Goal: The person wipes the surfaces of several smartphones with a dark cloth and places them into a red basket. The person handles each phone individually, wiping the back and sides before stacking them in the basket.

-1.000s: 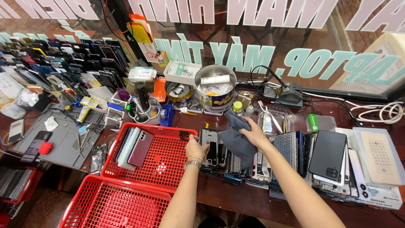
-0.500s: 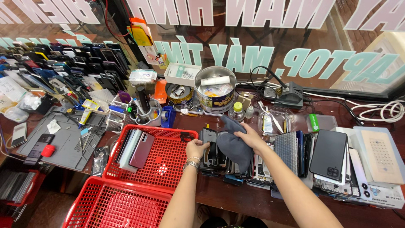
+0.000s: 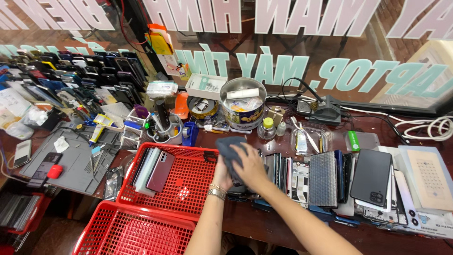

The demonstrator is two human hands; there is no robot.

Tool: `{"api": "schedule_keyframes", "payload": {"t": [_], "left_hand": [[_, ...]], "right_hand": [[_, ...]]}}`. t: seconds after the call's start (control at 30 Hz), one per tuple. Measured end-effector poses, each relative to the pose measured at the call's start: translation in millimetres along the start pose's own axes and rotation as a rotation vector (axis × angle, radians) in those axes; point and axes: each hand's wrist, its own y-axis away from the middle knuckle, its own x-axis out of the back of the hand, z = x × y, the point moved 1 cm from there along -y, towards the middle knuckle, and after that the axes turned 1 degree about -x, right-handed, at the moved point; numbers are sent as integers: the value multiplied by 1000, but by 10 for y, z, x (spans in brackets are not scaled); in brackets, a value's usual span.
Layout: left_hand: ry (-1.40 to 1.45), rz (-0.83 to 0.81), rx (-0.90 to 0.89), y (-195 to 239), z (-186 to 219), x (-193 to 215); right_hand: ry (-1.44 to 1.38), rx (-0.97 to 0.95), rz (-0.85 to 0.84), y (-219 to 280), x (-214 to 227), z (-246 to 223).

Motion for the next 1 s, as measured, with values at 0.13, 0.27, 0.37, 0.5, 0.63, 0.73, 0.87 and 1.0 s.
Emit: {"api": "schedule_keyframes", "payload": {"t": [0.13, 0.27, 0.37, 0.5, 0.63, 0.73, 0.87, 1.0], "left_hand": [[-123, -113, 40, 238, 73, -11], [-135, -165, 40, 368, 214, 17], [-76, -146, -3, 284, 198, -67], [-176, 25, -93, 249, 311, 72], [-324, 189, -186, 128, 420, 239], [-393, 312, -188, -82, 363, 327], [-143, 100, -276, -256, 259, 395], [-204, 19, -207, -151, 256, 456]], "right_hand": [[-141, -167, 8, -379, 190, 388], [-246, -173, 180, -611, 247, 399], [-176, 154, 185, -415, 134, 165], [58, 289, 213, -357, 220, 134], [-470, -334, 2, -496, 353, 387], [-806, -539, -160, -439, 167, 356], [-718, -306, -181, -387, 60, 181], [-211, -104, 130, -463, 348, 123]]}}
